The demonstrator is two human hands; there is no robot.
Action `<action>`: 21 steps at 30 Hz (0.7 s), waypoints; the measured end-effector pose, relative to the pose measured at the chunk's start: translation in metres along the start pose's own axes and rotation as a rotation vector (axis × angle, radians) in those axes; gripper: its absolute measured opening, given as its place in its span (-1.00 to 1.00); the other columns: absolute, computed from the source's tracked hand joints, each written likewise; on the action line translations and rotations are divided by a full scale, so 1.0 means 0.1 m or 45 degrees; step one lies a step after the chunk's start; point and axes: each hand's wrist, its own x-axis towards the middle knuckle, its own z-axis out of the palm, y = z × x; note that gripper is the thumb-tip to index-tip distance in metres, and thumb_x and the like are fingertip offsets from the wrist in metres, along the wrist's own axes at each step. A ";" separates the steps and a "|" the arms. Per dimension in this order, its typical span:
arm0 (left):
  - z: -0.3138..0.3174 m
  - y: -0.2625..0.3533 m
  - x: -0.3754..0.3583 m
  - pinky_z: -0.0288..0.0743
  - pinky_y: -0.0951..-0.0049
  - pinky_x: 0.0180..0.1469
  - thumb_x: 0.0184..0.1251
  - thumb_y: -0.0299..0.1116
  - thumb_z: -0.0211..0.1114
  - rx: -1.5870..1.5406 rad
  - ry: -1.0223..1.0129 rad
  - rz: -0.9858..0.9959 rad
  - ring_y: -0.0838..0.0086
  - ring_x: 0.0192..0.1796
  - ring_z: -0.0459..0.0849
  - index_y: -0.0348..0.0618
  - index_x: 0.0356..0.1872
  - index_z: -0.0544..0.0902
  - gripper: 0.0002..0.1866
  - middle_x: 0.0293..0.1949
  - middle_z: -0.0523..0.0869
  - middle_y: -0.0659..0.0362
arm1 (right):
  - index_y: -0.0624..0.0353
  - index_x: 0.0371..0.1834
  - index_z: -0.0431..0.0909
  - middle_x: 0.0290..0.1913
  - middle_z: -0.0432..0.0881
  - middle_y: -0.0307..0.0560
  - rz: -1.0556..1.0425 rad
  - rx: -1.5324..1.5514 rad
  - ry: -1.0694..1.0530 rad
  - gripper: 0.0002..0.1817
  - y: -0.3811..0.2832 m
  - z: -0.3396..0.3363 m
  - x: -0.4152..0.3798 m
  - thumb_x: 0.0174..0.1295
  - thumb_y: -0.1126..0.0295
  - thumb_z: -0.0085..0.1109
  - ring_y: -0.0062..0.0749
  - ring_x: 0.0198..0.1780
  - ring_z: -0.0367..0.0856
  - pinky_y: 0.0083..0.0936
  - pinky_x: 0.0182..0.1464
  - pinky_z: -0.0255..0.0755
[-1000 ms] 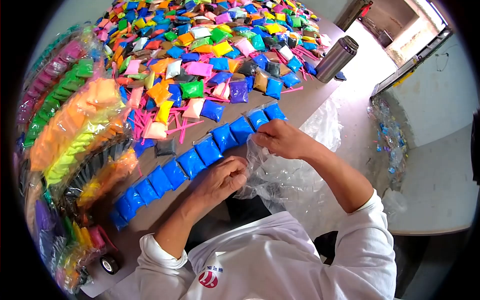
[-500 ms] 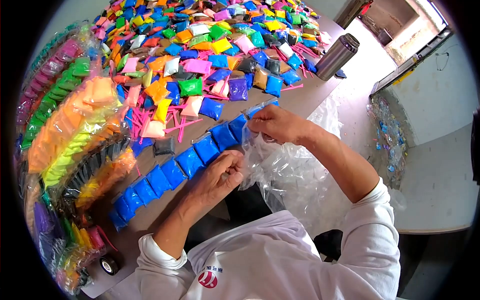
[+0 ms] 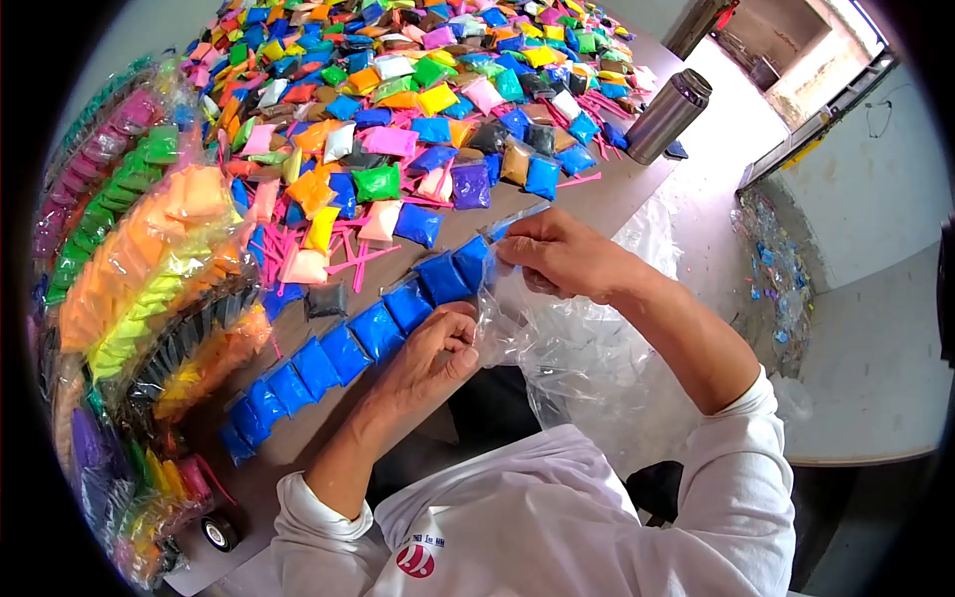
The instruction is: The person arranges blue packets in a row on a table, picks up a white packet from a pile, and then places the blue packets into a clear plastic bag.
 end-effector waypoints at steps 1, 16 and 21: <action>0.01 -0.03 0.01 0.51 0.34 0.17 0.47 0.14 0.21 -0.061 0.019 0.022 0.29 0.11 0.59 -0.36 -0.02 0.56 -0.40 0.19 0.50 -0.03 | 0.23 -0.40 0.56 -0.59 0.40 -0.31 0.000 0.000 0.001 -0.69 -0.01 0.02 -0.01 0.48 0.27 0.08 -0.64 -0.57 0.31 -0.53 -0.54 0.14; -0.03 0.11 0.00 0.52 0.30 0.12 0.54 -0.01 0.15 0.254 0.100 0.138 0.21 0.12 0.61 -0.30 -0.09 0.58 -0.56 0.21 0.54 -0.06 | 0.20 -0.26 0.64 -0.61 0.41 -0.34 0.086 -0.102 -0.069 -0.71 -0.01 -0.09 0.07 0.50 0.21 0.11 -0.72 -0.62 0.25 -0.64 -0.61 0.06; -0.01 0.11 -0.06 0.51 0.32 0.14 0.53 0.14 0.13 0.333 0.180 0.115 0.20 0.15 0.61 -0.30 -0.07 0.59 -0.44 0.26 0.50 -0.08 | 0.17 -0.31 0.64 -0.67 0.35 -0.36 0.135 0.187 -0.201 -0.72 0.14 -0.17 0.15 0.50 0.23 0.14 -0.70 -0.66 0.20 -0.61 -0.62 0.01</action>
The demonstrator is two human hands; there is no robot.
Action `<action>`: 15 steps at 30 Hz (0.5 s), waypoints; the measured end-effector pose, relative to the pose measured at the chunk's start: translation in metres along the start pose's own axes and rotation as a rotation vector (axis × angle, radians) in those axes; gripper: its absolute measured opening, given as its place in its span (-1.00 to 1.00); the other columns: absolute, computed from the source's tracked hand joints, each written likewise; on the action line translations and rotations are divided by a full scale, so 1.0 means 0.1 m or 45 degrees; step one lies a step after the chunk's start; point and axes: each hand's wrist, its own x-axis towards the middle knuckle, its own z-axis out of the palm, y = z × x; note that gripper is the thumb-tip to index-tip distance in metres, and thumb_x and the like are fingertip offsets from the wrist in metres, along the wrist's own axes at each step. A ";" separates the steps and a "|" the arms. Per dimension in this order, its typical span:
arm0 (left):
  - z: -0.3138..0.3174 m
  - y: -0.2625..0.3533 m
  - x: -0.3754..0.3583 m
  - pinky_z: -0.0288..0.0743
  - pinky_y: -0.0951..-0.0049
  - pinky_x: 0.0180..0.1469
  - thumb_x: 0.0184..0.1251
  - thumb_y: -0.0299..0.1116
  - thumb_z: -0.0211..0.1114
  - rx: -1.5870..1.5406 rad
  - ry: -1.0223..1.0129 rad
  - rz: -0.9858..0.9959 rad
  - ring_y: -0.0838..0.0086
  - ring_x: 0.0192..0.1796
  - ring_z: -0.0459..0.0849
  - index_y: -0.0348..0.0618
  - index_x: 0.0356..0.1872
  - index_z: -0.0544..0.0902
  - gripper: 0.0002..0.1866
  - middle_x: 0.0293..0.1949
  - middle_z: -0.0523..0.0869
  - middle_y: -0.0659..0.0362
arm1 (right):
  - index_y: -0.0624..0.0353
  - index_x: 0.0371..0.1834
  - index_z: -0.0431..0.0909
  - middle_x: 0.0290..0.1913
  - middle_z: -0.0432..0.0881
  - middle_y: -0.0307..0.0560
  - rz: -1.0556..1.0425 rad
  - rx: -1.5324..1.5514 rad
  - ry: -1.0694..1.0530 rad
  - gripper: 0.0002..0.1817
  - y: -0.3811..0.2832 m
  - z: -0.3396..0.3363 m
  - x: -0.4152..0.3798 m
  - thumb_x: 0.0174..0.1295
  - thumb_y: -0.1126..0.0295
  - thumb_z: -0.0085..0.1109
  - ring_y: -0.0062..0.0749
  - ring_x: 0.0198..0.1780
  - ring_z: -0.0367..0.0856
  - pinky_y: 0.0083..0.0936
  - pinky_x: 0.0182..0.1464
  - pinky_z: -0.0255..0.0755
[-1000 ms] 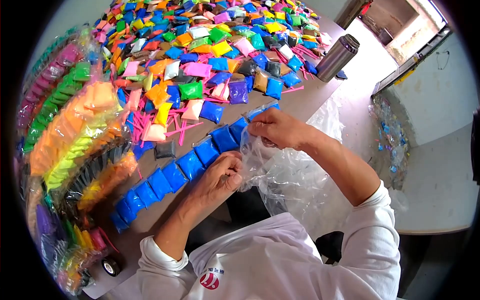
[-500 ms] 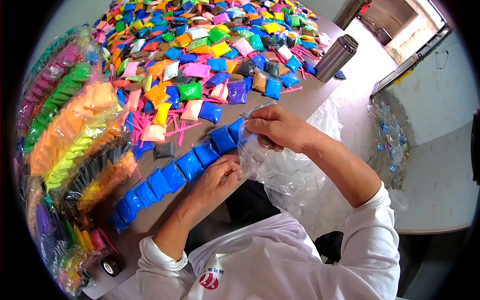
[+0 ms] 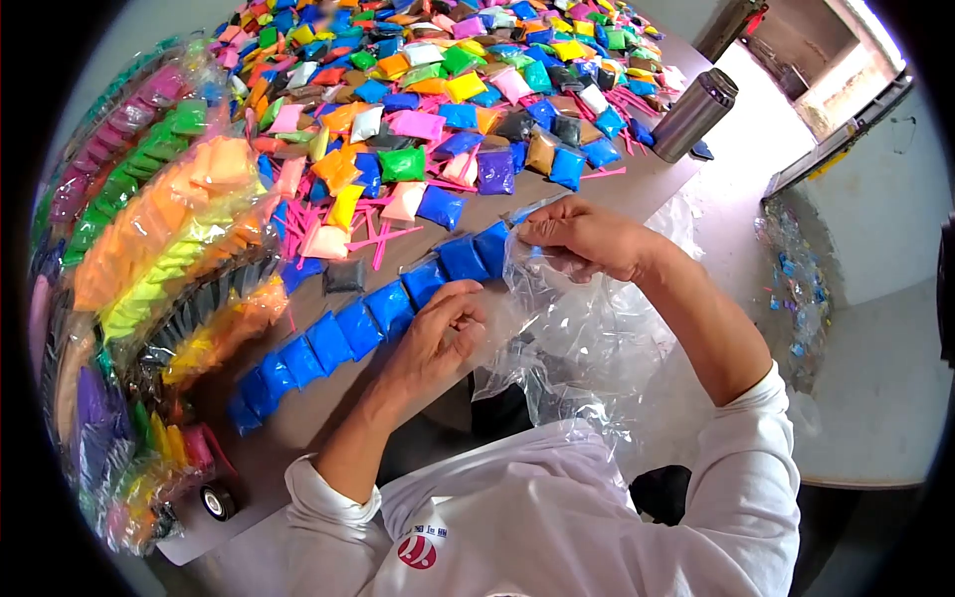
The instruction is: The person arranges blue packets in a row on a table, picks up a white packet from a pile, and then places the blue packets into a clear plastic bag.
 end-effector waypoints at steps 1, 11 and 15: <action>0.01 0.00 -0.03 0.49 0.32 0.15 0.54 0.16 0.13 -0.075 0.003 -0.038 0.23 0.15 0.60 -0.30 0.00 0.60 -0.42 0.26 0.51 -0.05 | 0.17 -0.31 0.64 -0.67 0.35 -0.36 -0.006 0.004 -0.015 -0.72 0.03 -0.01 0.02 0.50 0.23 0.14 -0.70 -0.66 0.20 -0.61 -0.62 0.01; 0.36 0.07 -0.49 0.46 0.33 0.15 0.46 0.11 0.27 -0.606 0.155 -0.297 0.41 0.10 0.55 -0.34 0.37 0.44 -0.27 0.19 0.55 0.11 | 0.04 -0.47 0.57 -0.67 0.27 -0.46 -0.130 -0.128 0.095 -0.64 0.14 0.08 0.12 0.51 0.14 0.16 -0.76 -0.64 0.11 -0.63 -0.61 -0.05; 0.48 0.10 -0.50 0.47 0.35 0.13 0.36 0.00 0.39 -0.106 0.120 -0.201 0.36 0.02 0.56 -0.38 0.33 0.45 -0.28 0.11 0.57 0.05 | 0.06 -0.45 0.58 -0.65 0.35 -0.44 -0.107 -0.168 0.184 -0.65 0.15 0.14 0.15 0.49 0.13 0.18 -0.77 -0.65 0.20 -0.62 -0.63 -0.03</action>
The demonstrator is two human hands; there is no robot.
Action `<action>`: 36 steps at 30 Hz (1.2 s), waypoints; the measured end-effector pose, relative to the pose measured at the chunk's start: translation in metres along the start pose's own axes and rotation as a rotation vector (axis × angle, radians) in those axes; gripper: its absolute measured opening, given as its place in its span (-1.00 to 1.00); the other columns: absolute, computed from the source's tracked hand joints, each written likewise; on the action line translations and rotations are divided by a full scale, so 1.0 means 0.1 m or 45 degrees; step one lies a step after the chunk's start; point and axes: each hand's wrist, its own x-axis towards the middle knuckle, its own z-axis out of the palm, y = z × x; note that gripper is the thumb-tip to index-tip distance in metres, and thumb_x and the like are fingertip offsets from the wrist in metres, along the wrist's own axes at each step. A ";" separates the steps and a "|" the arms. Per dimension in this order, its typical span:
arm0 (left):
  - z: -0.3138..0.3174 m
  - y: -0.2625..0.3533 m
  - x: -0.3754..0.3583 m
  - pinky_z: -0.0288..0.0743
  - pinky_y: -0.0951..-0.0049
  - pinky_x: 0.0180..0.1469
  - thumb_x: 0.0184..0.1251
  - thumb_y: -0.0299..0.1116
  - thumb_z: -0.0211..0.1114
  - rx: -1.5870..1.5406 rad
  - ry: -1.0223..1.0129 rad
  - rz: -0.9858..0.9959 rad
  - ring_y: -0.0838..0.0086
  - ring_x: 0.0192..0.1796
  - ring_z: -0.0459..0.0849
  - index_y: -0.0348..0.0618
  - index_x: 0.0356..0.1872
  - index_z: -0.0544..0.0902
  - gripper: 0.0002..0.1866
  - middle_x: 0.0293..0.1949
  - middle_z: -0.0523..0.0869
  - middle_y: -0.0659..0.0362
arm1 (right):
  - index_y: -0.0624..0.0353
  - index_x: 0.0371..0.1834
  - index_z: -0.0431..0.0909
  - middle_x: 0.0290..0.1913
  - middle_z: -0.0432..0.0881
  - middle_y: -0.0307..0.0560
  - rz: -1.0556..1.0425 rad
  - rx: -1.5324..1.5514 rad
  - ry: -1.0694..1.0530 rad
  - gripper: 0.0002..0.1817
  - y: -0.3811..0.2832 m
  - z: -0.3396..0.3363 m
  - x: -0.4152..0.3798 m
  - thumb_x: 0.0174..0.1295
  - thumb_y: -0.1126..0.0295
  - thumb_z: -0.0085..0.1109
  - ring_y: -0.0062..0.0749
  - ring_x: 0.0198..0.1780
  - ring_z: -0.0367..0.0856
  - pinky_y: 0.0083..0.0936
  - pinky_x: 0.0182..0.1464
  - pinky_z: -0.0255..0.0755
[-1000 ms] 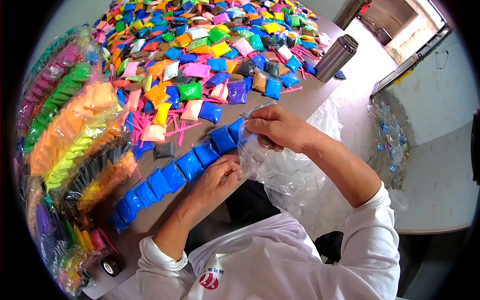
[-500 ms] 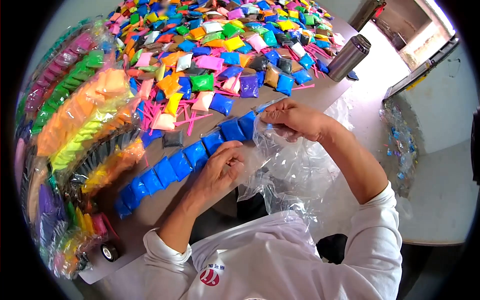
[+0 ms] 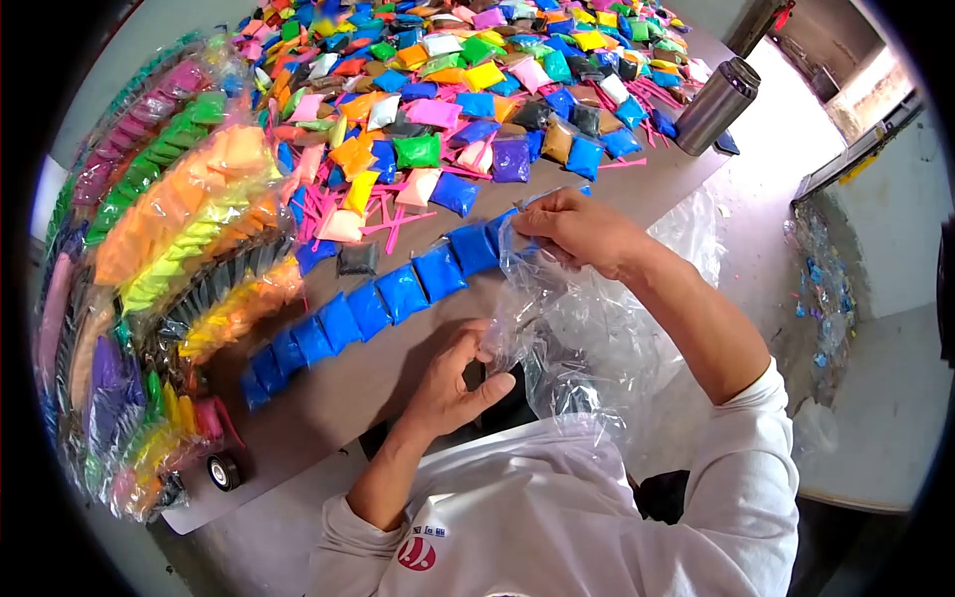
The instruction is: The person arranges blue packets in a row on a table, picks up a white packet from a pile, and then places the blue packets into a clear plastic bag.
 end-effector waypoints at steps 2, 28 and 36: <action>0.05 -0.06 -0.05 0.48 0.35 0.11 0.40 -0.02 0.36 -0.016 0.034 0.016 0.38 -0.02 0.57 -0.37 0.32 0.46 -0.32 0.08 0.61 0.06 | 0.08 -0.38 0.60 -0.58 0.43 -0.40 -0.062 -0.011 -0.068 -0.68 0.07 -0.03 0.03 0.48 0.12 0.19 -0.74 -0.59 0.30 -0.63 -0.58 0.11; -0.09 -0.12 -0.68 0.54 0.43 -0.07 0.65 -0.15 0.02 0.119 0.645 -0.037 0.43 -0.13 0.69 -0.39 0.03 0.68 -0.55 -0.12 0.75 0.08 | 0.30 0.13 0.57 -0.16 0.70 -0.15 -0.344 0.135 0.088 -0.68 1.15 0.14 -1.36 0.53 0.27 0.08 -0.59 -0.19 0.60 -0.57 -0.22 0.49; -0.10 -0.15 -0.78 0.56 0.41 -0.04 0.65 -0.15 0.01 0.197 0.684 -0.014 0.42 -0.14 0.69 -0.37 0.01 0.69 -0.56 -0.15 0.76 0.08 | 0.20 -0.06 0.58 -0.05 0.76 -0.02 -0.423 0.741 0.493 -0.70 1.13 0.07 -1.09 0.56 0.19 0.01 -0.45 -0.09 0.73 -0.48 -0.13 0.54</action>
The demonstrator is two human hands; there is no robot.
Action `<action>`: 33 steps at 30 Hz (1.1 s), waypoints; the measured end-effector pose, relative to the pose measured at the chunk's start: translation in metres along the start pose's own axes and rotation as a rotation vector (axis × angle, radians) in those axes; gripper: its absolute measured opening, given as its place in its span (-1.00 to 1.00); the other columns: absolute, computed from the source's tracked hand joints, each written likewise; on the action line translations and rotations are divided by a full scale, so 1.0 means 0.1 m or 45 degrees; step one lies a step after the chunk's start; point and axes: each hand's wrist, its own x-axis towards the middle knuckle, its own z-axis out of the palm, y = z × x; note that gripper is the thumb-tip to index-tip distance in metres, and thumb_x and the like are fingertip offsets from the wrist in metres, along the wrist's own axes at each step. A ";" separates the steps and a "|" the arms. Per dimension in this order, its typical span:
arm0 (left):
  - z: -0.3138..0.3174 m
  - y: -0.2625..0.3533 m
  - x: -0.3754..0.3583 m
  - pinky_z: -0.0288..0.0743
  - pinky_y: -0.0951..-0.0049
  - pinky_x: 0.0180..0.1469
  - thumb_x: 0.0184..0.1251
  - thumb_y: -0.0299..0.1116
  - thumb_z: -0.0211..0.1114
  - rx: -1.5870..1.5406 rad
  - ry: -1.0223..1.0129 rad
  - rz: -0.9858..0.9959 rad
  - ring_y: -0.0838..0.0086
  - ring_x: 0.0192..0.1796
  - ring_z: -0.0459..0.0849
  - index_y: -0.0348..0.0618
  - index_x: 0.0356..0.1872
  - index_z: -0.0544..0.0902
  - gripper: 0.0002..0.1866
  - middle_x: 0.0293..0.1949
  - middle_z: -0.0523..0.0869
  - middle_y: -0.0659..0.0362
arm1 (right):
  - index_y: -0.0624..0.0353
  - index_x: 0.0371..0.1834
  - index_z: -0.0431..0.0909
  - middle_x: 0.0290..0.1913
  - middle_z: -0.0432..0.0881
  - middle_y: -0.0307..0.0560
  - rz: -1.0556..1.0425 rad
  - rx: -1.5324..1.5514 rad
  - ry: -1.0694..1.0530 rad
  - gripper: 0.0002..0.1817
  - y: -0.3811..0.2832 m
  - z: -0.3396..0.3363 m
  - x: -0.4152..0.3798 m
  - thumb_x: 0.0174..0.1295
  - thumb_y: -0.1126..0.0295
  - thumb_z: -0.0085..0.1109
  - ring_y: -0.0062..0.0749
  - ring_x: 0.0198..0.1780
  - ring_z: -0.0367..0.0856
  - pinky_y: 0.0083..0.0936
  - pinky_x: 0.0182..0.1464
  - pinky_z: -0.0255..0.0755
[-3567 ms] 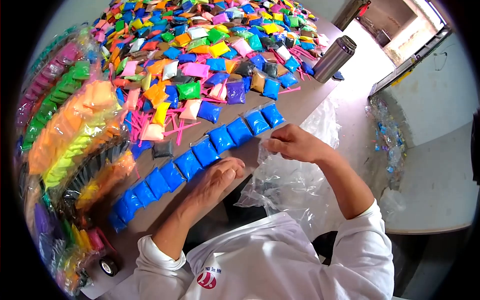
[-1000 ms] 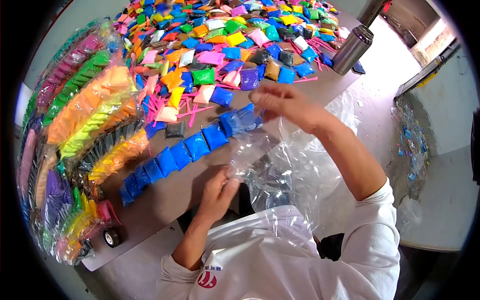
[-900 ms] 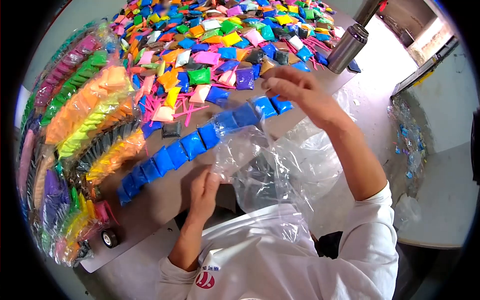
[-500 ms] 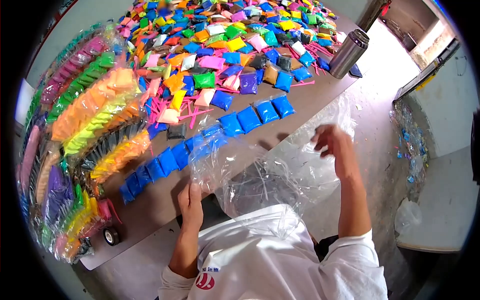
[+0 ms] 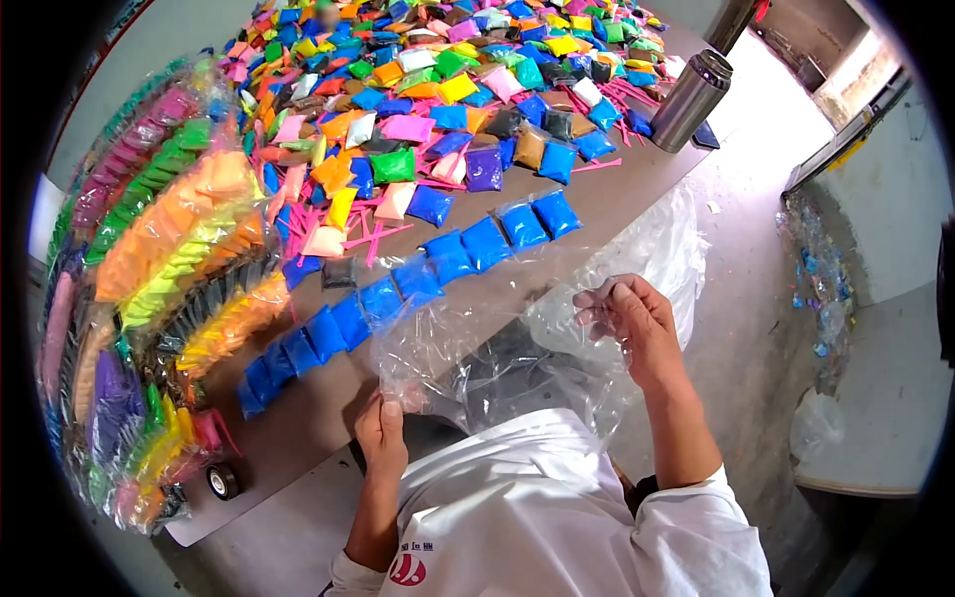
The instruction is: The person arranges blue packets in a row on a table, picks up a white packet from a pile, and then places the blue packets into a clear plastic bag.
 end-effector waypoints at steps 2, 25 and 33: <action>0.00 0.08 -0.01 0.57 0.40 -0.03 0.65 -0.14 0.01 0.012 -0.022 -0.019 0.42 -0.14 0.70 -0.37 0.00 0.69 -0.55 -0.15 0.76 0.08 | 0.21 -0.04 0.59 -0.07 0.76 -0.03 0.026 0.047 -0.009 -0.73 0.02 0.01 0.03 0.54 0.23 0.02 -0.46 -0.11 0.72 -0.48 -0.13 0.53; 0.05 0.04 -0.04 0.56 0.37 -0.15 0.63 -0.12 0.03 0.113 -0.038 0.034 0.33 -0.26 0.72 -0.38 -0.17 0.69 -0.54 -0.27 0.73 0.05 | 0.15 -0.21 0.63 -0.43 0.59 -0.30 0.081 -0.052 0.118 -0.83 0.33 -0.19 0.57 0.50 0.32 0.14 -0.62 -0.47 0.48 -0.63 -0.43 0.35; 0.05 0.05 -0.03 0.56 0.37 -0.17 0.63 -0.11 0.04 0.113 -0.039 0.021 0.29 -0.26 0.72 -0.40 -0.18 0.69 -0.53 -0.28 0.72 0.03 | 0.15 -0.23 0.64 -0.45 0.62 -0.28 0.004 -0.267 -0.013 -0.85 0.44 -0.15 0.58 0.44 0.32 0.22 -0.64 -0.47 0.50 -0.65 -0.42 0.36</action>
